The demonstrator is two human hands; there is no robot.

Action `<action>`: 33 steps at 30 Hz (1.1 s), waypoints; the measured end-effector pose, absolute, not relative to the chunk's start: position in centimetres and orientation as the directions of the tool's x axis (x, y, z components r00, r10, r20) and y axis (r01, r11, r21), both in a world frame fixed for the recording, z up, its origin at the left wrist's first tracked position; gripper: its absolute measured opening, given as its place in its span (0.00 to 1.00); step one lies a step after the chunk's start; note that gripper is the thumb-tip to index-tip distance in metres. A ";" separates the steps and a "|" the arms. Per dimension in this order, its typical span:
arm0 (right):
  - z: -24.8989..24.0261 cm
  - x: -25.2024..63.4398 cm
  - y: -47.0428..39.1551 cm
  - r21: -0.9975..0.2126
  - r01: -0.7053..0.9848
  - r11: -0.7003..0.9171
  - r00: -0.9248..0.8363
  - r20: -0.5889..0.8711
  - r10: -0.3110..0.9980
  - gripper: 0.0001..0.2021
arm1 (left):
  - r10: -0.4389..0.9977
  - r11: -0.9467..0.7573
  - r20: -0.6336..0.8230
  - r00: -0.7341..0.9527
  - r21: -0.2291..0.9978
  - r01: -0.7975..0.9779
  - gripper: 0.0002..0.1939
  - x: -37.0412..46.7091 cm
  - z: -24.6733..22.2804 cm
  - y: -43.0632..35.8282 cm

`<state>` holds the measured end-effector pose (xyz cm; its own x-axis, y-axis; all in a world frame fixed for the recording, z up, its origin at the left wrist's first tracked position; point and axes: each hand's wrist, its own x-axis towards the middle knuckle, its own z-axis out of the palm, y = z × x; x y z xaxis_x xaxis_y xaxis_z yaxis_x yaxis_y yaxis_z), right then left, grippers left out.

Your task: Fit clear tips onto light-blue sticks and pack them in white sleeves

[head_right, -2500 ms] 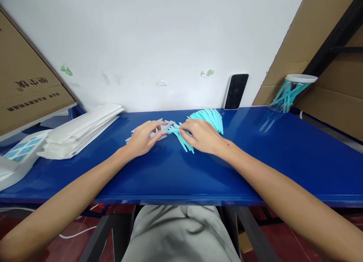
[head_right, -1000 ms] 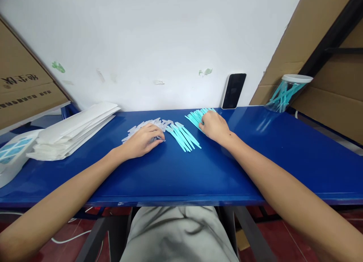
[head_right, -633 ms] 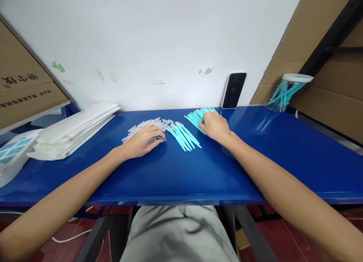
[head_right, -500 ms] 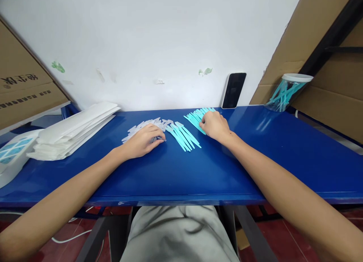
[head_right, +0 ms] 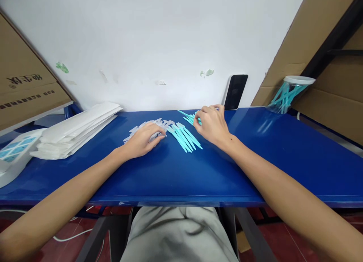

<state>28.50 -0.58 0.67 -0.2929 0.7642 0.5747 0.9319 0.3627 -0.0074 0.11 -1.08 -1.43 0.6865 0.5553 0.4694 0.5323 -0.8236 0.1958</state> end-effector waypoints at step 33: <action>0.4 26.8 -2.2 0.092 0.731 0.676 -0.616 0.515 0.596 0.14 | 0.800 -0.599 0.515 0.307 0.652 0.466 0.12 0.7 -1.5 -0.7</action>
